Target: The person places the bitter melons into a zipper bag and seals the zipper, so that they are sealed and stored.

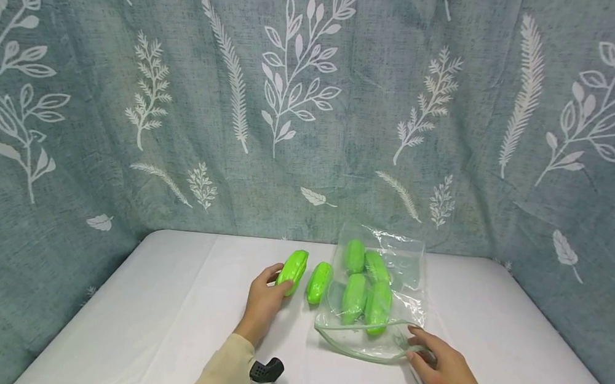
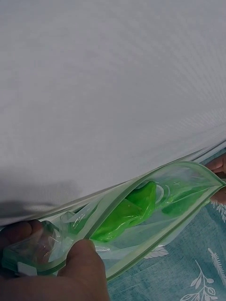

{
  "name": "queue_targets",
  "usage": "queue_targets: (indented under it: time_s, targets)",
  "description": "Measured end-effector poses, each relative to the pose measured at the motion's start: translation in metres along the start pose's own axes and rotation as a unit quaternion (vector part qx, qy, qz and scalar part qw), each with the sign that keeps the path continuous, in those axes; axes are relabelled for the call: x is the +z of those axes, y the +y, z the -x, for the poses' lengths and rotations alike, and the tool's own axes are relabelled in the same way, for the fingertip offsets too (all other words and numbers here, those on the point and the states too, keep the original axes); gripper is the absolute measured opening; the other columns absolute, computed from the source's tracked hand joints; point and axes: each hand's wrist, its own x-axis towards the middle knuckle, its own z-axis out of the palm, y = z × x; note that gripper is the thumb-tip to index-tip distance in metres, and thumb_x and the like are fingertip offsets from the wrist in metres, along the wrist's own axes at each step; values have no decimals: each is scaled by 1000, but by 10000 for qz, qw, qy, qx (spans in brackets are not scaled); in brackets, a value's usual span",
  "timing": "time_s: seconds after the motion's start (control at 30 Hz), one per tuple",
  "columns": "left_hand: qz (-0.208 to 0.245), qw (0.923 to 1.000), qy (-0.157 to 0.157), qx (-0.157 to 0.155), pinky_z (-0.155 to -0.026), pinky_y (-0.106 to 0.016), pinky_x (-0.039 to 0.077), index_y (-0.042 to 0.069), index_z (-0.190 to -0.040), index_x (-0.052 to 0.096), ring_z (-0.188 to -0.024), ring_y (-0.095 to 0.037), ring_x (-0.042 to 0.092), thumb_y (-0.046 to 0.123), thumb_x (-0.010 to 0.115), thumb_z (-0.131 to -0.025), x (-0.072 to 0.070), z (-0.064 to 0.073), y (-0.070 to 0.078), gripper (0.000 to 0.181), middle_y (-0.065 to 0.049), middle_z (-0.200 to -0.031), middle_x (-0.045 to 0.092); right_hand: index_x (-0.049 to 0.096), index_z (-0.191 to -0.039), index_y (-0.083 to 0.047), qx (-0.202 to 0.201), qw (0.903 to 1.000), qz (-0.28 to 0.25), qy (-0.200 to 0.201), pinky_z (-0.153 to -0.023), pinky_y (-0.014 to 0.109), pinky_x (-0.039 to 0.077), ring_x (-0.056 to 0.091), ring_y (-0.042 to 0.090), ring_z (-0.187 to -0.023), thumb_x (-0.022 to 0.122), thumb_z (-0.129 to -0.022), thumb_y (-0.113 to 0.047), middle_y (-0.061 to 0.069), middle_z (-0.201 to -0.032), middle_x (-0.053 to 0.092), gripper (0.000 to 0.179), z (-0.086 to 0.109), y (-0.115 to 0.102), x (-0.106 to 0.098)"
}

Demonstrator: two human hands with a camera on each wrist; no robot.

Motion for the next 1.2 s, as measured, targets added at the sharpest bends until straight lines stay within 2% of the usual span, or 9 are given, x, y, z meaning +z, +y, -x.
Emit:
queue_targets:
  time_s: [0.17, 0.53, 0.8, 0.93, 1.2]
  targets:
    - [1, 9999, -159, -45, -87, -32, 55, 10, -141, 56, -114, -28, 57, 12, 68, -88, -2, 10, 6, 55, -16, -132, 54, 57, -140, -10, -1, 10000, -5, -25, -97, 56, 46, 65, 26, -110, 67, -97, -28, -1, -116, 69, 48, 0, 0, 0]
    - [322, 9982, -458, 210, -82, -30, 56, 10, -141, 57, -104, -25, 59, 7, 67, -86, -9, 32, 16, 56, -17, -134, 54, 57, -140, -9, 15, 10000, -15, -35, -98, 55, 46, 65, 26, -111, 66, -98, -29, -2, -116, 69, 47, -1, 0, 0]
    - [500, 9954, -697, 417, -82, -27, 56, 5, -143, 53, -104, -24, 61, 7, 67, -88, -12, 43, 21, 57, -16, -137, 55, 58, -139, -9, -108, 9999, 3, 34, -98, 56, 45, 64, 29, -114, 66, -98, -27, -2, -115, 70, 46, 0, 1, 0]
    - [585, 9946, -758, 390, -82, -27, 56, 5, -144, 53, -104, -22, 61, 7, 67, -88, -12, 51, 24, 57, -16, -137, 55, 58, -139, -8, -163, 9998, 79, 36, -97, 56, 46, 64, 27, -111, 66, -98, -28, -2, -115, 70, 47, 1, 1, -3]
    - [788, 9907, -1081, 263, -84, -31, 56, 4, -144, 52, -109, -22, 61, 8, 68, -88, -17, 67, 26, 58, -14, -137, 55, 57, -140, -8, -251, 9996, 144, 40, -96, 55, 47, 64, 27, -111, 67, -98, -28, -2, -115, 70, 48, 0, 1, -1]
